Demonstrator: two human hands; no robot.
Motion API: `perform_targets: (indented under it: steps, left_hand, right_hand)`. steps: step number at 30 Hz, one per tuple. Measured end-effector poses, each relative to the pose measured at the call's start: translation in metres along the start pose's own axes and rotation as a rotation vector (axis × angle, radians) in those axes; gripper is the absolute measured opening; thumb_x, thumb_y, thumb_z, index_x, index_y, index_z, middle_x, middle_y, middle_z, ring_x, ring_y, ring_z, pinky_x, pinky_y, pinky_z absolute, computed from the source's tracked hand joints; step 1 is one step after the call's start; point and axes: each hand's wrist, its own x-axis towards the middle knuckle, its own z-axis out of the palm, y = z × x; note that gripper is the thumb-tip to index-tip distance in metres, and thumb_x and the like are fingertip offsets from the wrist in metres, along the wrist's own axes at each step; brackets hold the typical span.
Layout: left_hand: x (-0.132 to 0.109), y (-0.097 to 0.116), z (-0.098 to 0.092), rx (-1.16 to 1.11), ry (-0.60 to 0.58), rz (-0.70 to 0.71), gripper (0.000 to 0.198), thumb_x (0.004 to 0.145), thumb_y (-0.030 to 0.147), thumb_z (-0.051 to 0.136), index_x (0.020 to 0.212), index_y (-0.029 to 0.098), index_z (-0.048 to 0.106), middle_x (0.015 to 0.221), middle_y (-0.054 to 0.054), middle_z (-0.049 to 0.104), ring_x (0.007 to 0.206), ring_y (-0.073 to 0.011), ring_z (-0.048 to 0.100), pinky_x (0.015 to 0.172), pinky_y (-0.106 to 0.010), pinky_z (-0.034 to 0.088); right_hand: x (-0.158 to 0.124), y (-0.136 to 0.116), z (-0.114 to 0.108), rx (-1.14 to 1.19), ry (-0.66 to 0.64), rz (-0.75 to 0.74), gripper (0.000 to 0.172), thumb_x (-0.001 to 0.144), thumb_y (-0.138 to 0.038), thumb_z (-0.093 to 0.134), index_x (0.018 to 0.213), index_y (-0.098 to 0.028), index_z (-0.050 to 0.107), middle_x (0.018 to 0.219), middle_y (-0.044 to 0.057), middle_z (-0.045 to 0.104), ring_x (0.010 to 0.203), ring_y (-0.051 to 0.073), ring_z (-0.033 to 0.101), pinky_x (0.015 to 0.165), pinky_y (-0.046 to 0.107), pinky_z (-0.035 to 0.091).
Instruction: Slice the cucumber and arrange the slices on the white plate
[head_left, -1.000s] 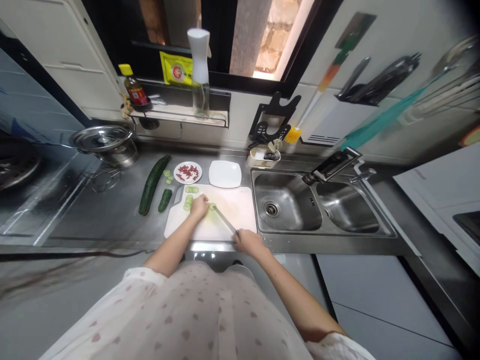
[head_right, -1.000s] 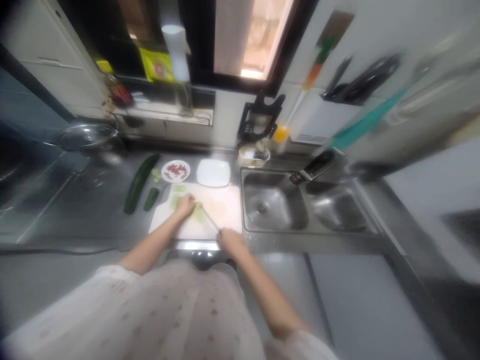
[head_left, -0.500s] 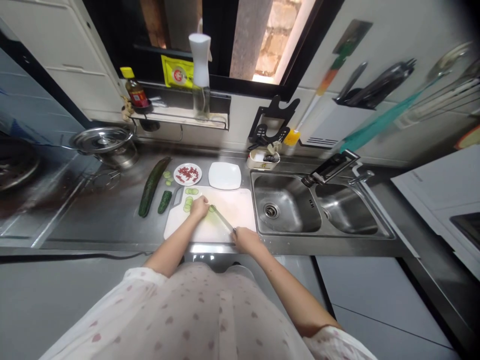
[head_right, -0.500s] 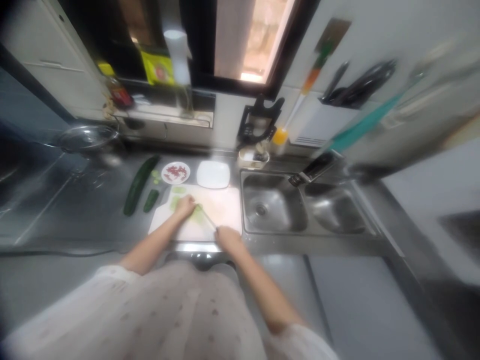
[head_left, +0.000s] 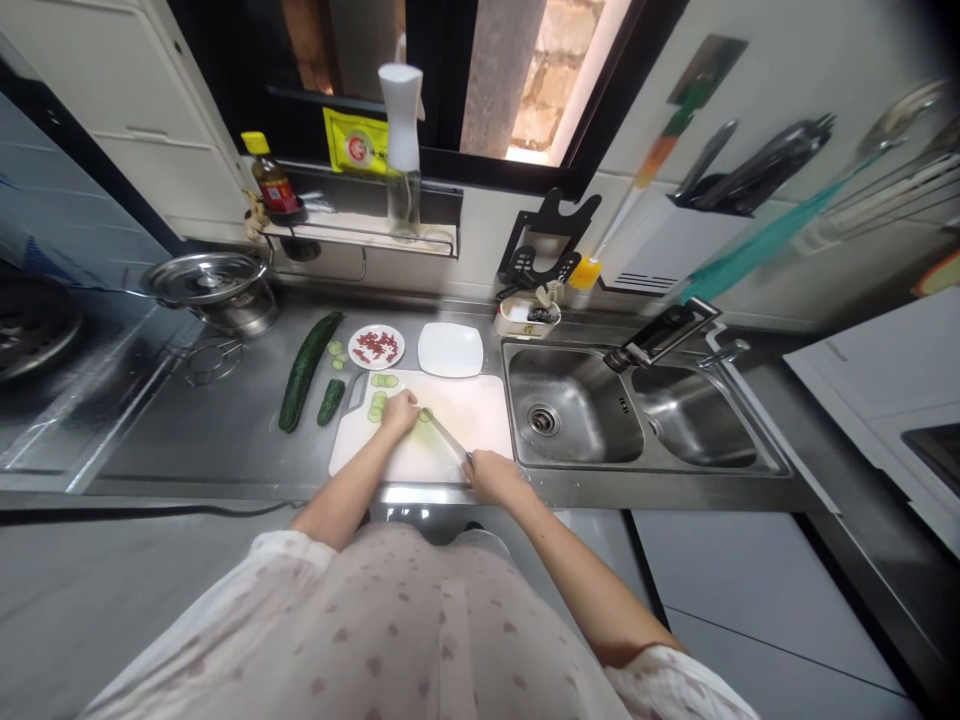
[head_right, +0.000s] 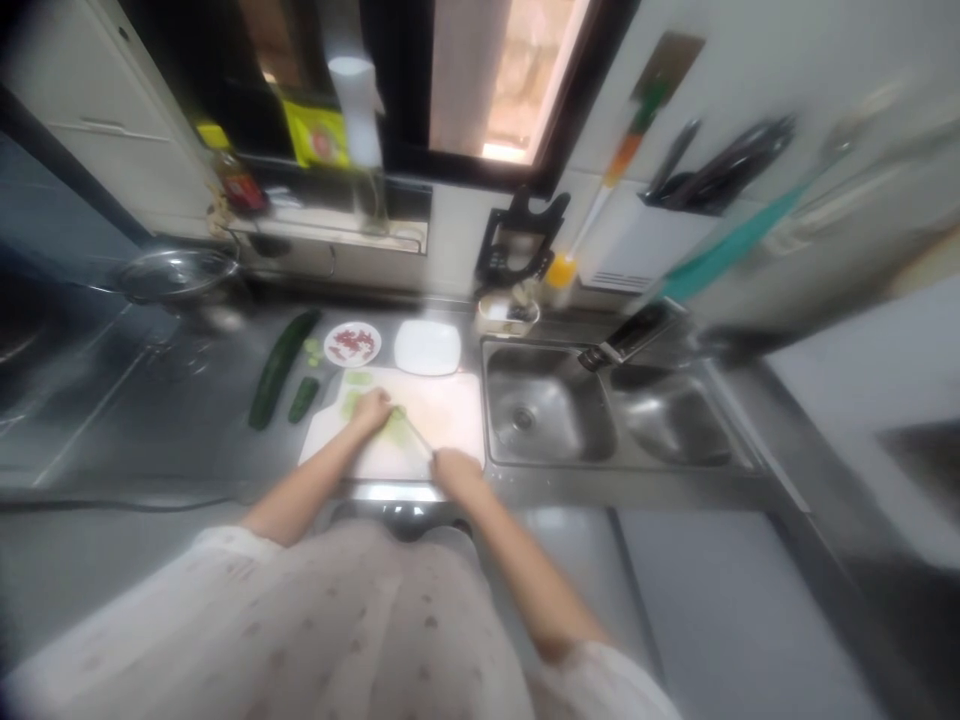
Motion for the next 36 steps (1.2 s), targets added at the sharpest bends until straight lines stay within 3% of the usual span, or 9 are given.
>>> perform_targets:
  steps: [36]
  left_hand:
    - [-0.0030, 0.0018, -0.0017, -0.004, 0.012, 0.009, 0.020, 0.077, 0.024, 0.061, 0.096, 0.019, 0.063, 0.101, -0.009, 0.069, 0.095, -0.0222, 0.063, 0.077, -0.027, 0.045]
  right_hand:
    - [-0.0049, 0.0025, -0.0050, 0.020, -0.009, -0.010, 0.038, 0.093, -0.032, 0.039, 0.112, -0.014, 0.067, 0.112, 0.018, 0.068, 0.103, 0.027, 0.065, 0.078, 0.033, 0.049]
